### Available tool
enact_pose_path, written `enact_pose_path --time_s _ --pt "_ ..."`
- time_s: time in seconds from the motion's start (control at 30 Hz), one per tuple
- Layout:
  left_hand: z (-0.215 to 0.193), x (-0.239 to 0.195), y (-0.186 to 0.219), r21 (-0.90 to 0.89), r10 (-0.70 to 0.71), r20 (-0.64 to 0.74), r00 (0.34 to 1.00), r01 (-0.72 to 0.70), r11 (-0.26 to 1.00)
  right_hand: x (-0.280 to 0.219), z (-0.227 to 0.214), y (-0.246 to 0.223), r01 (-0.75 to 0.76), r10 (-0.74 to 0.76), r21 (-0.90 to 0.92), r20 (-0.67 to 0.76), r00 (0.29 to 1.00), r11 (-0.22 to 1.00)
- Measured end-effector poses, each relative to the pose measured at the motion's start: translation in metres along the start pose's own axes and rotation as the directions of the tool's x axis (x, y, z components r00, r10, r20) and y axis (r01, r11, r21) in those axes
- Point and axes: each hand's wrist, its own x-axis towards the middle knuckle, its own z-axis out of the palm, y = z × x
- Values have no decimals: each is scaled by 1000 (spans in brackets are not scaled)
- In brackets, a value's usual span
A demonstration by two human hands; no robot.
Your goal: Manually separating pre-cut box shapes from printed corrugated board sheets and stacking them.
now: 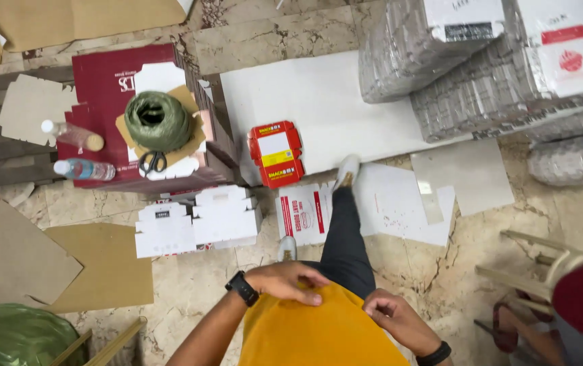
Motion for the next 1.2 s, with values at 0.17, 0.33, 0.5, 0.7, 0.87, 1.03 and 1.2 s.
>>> enact_pose_path --time_s 0.17,0.33,0.5,0.7,0.87,1.03,1.2 --pt "-95 44 51 -130 -63 76 995 72 989 66 -73 -102 85 -24 -169 335 942 982" --pt "-203 105 123 -294 -80 80 994 101 950 133 -195 -218 -103 98 -17 503 858 995" --pt "-302 145 228 -371 -70 201 977 142 918 178 -283 -327 -288 218 8 635 742 958" --pt "-371 143 339 -130 -261 135 956 278 952 192 -316 -436 -52 241 -291 667 705 955" --pt "-404 149 364 -25 -297 15 955 297 954 211 -335 -500 96 258 -460 645 720 883" --pt "-423 159 352 -365 -240 -181 954 161 917 237 -357 -526 105 136 -307 670 730 946" --pt "-484 159 374 -360 -260 -222 940 169 917 273 -367 -574 81 131 -313 602 787 946"
